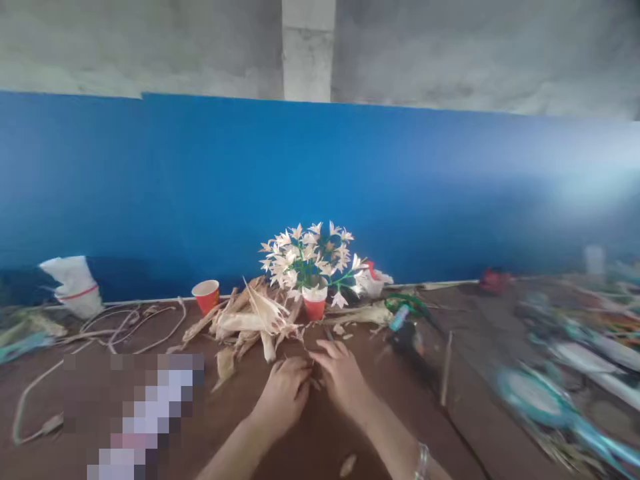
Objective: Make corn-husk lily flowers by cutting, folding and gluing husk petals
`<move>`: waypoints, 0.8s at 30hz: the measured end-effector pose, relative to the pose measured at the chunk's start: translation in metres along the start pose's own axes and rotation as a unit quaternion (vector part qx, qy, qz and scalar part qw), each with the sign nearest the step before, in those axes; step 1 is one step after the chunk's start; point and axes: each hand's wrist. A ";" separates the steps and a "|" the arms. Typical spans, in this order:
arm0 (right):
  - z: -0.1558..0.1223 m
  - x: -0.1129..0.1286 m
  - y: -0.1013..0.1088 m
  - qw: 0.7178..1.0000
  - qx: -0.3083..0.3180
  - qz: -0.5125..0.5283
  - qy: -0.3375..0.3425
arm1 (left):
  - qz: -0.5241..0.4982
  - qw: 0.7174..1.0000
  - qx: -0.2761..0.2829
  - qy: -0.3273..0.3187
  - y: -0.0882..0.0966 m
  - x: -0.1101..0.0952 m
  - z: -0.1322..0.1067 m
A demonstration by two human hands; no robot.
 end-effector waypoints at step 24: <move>0.002 -0.004 0.004 0.995 -0.090 0.032 0.016 | -0.034 0.997 -0.073 0.010 -0.008 0.002 0.011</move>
Point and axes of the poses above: each hand's wrist, its own z-axis towards the middle knuckle, its own y-axis out of the back of the hand, x = y × z, and after that the axes turned 15 degrees about x, right-handed
